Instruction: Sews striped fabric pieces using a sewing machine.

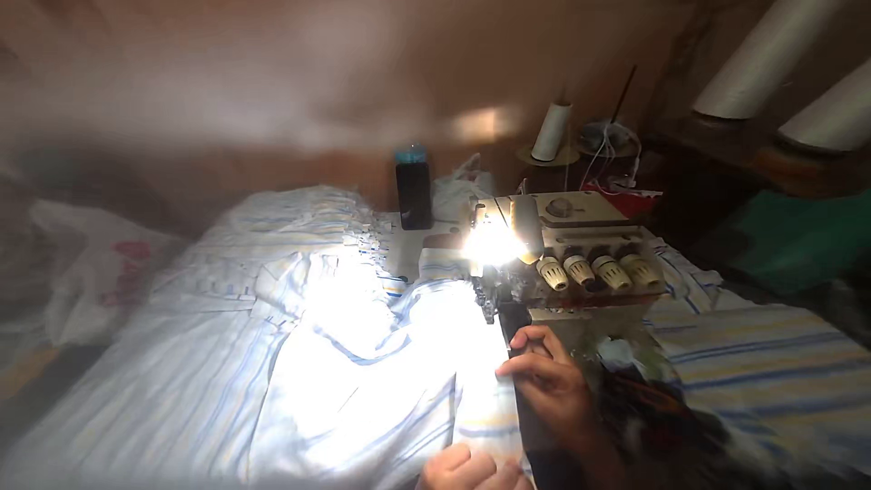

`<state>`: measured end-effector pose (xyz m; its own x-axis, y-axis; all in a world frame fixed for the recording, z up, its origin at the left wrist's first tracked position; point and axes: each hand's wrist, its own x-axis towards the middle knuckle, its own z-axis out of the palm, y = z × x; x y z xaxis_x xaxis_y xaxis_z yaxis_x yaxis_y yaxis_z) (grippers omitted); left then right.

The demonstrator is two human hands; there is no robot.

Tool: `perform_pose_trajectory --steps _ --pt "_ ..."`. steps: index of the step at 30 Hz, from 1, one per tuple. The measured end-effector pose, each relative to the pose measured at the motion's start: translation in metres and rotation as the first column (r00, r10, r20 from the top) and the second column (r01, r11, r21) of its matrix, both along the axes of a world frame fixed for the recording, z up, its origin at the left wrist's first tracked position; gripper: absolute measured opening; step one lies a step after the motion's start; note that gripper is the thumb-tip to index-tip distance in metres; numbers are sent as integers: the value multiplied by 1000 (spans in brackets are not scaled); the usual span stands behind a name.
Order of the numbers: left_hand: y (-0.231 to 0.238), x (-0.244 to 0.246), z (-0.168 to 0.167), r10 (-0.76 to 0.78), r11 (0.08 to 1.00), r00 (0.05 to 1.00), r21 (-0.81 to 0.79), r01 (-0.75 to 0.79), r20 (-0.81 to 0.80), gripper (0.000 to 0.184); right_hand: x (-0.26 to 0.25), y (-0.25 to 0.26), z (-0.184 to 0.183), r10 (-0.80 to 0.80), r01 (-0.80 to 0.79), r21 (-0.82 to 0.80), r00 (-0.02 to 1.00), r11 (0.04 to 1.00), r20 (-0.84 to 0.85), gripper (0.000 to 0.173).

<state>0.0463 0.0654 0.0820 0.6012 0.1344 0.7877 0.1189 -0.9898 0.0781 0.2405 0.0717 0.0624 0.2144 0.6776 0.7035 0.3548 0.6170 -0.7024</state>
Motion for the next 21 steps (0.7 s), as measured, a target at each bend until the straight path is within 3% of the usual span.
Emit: perform_pose_trajectory --steps 8,10,14,17,21 --pt "45 27 -10 129 982 988 125 -139 90 14 1 -22 11 35 -57 -126 985 990 -167 23" --pt "48 30 -8 159 972 983 157 -172 92 15 -5 -34 23 -25 -40 -239 965 970 -262 12" --pt "45 27 -18 245 934 963 239 -266 113 14 -10 -45 31 -55 -68 -485 971 872 -234 22" --pt "40 21 -25 329 898 939 276 -343 97 15 -13 -46 30 -49 -100 -523 964 846 -263 24" --pt "40 21 -25 329 886 938 310 -346 107 16 -17 -44 35 -52 -115 -553 959 825 -278 22"
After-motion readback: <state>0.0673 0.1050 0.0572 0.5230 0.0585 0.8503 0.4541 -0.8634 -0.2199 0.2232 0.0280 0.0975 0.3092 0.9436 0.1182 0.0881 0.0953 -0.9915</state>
